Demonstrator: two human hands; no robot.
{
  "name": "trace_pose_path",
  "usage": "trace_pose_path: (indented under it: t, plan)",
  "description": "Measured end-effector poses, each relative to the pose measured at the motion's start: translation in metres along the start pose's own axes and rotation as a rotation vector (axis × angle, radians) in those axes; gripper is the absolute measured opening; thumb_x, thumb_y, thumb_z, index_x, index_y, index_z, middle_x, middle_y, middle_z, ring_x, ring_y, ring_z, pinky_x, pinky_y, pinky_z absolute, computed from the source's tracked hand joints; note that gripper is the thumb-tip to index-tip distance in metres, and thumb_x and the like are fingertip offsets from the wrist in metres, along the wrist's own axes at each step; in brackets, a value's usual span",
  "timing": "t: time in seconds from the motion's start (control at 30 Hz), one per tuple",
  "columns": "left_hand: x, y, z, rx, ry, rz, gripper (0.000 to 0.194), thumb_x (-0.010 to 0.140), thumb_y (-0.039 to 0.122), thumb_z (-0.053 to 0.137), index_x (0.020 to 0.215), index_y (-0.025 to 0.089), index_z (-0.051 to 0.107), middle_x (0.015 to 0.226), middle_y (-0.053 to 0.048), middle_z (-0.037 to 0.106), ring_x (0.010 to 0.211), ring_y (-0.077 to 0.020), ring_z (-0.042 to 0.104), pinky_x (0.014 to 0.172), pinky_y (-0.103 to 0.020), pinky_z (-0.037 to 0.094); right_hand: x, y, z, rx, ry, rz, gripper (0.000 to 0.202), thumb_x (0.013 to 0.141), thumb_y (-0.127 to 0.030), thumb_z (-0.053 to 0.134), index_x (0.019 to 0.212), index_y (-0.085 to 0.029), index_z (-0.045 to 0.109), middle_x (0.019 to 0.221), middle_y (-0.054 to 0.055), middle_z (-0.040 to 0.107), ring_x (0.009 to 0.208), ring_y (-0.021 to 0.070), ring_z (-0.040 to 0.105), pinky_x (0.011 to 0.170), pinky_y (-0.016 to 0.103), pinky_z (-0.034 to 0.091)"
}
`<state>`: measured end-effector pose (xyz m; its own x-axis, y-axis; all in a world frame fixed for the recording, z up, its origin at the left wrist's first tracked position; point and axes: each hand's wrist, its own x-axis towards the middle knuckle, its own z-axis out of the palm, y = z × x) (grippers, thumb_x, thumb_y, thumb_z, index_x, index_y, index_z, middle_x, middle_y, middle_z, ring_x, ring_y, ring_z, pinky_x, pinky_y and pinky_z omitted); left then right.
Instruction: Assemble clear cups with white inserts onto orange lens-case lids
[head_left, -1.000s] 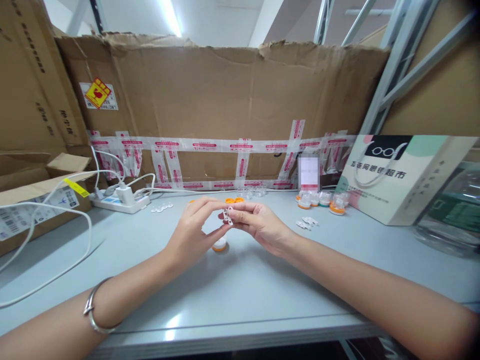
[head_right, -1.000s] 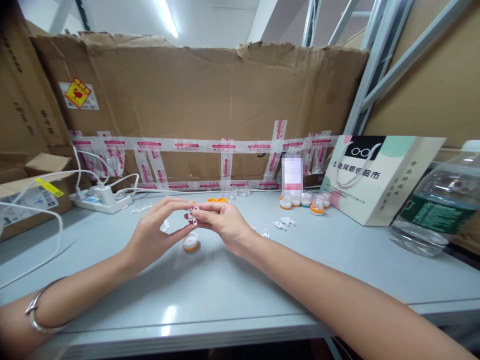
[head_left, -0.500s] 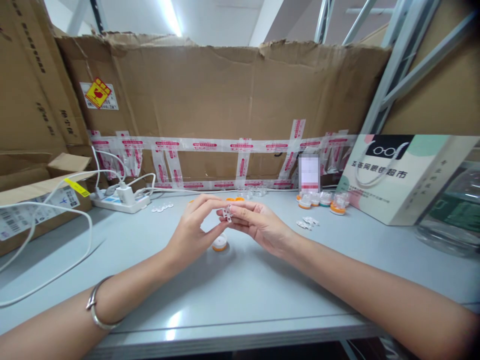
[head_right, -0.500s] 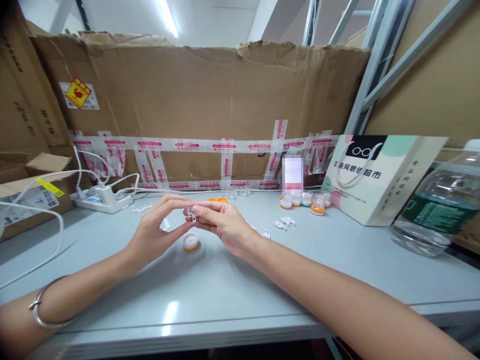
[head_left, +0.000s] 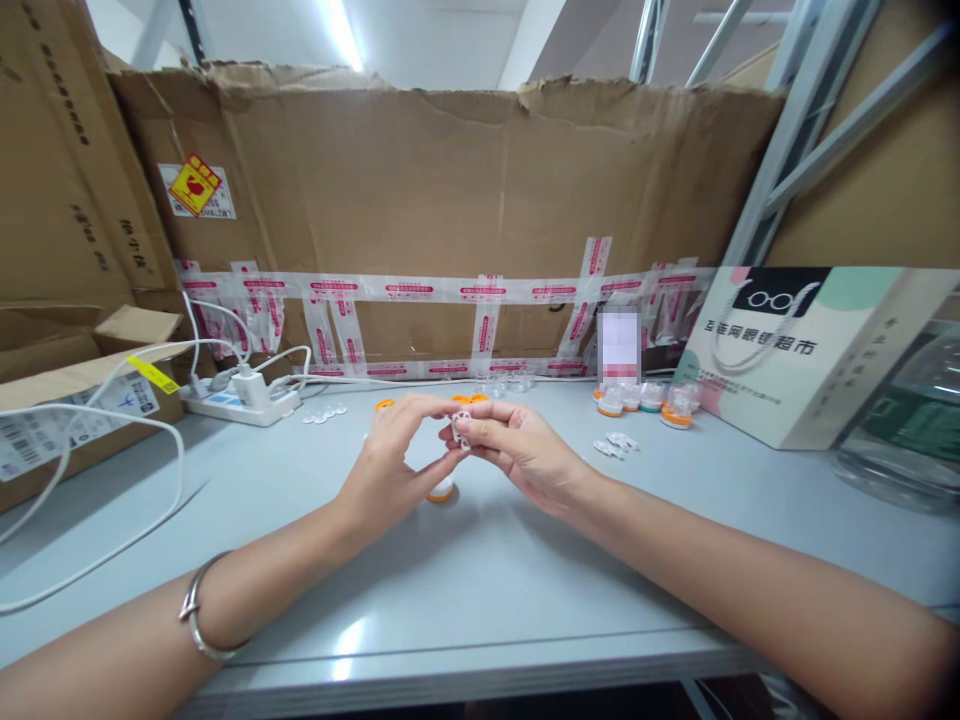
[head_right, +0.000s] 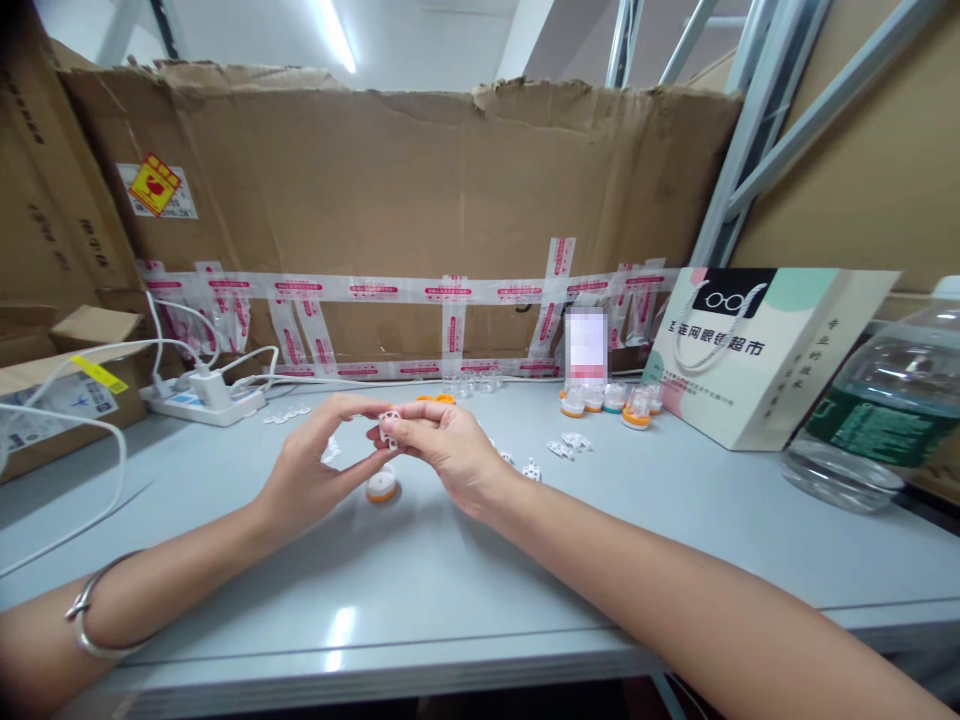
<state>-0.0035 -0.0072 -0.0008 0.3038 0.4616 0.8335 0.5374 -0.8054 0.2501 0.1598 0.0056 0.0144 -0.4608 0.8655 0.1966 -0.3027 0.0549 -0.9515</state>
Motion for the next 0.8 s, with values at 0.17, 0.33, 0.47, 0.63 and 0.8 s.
trace_pose_path:
  t: [0.17,0.33,0.47,0.63,0.8]
  plan:
    - [0.001,0.000,-0.002,-0.058,0.019,0.021,0.028,0.076,0.018,0.064,0.103,0.020,0.054,0.097,-0.003,0.061,0.090,-0.0153,0.056,0.079,-0.031,0.045,0.001,-0.001,-0.003,0.025,-0.067,0.030,0.012,0.070,-0.028,0.070,0.078,-0.018,0.068,0.079,0.002,0.068,0.083,0.0136,0.063,0.081,0.029,0.046]
    - [0.003,0.002,-0.003,-0.201,-0.023,-0.012,0.029,0.076,0.018,0.065,0.103,0.020,0.056,0.100,-0.005,0.060,0.095,-0.0161,0.055,0.084,-0.032,0.045,0.004,0.001,-0.005,0.028,-0.188,0.068,0.014,0.073,-0.032,0.067,0.081,-0.020,0.068,0.088,0.002,0.069,0.096,0.0151,0.061,0.087,0.030,0.044]
    - [0.004,-0.001,-0.006,-0.241,0.049,-0.072,0.032,0.077,0.018,0.062,0.109,0.021,0.055,0.105,-0.006,0.060,0.096,-0.0171,0.056,0.084,-0.034,0.046,0.011,-0.010,-0.020,-0.127,-0.094,0.038,0.026,0.076,-0.041,0.062,0.091,-0.020,0.066,0.094,0.005,0.069,0.095,0.0168,0.062,0.090,0.035,0.043]
    - [0.005,-0.008,-0.015,-0.194,0.150,-0.067,0.034,0.078,0.017,0.060,0.111,0.021,0.055,0.109,-0.007,0.059,0.101,-0.0192,0.054,0.087,-0.037,0.045,0.024,-0.030,-0.081,-0.746,0.248,-0.106,0.020,0.073,-0.035,0.064,0.083,-0.017,0.065,0.081,0.005,0.070,0.083,0.0171,0.063,0.082,0.033,0.045]
    - [0.004,-0.010,-0.017,-0.122,0.118,-0.022,0.035,0.078,0.016,0.060,0.111,0.021,0.054,0.106,-0.007,0.059,0.098,-0.0185,0.055,0.083,-0.035,0.046,0.033,-0.018,-0.128,-1.100,0.245,0.082,0.013,0.070,-0.027,0.064,0.076,-0.016,0.065,0.077,0.006,0.069,0.071,0.0168,0.062,0.067,0.028,0.047]
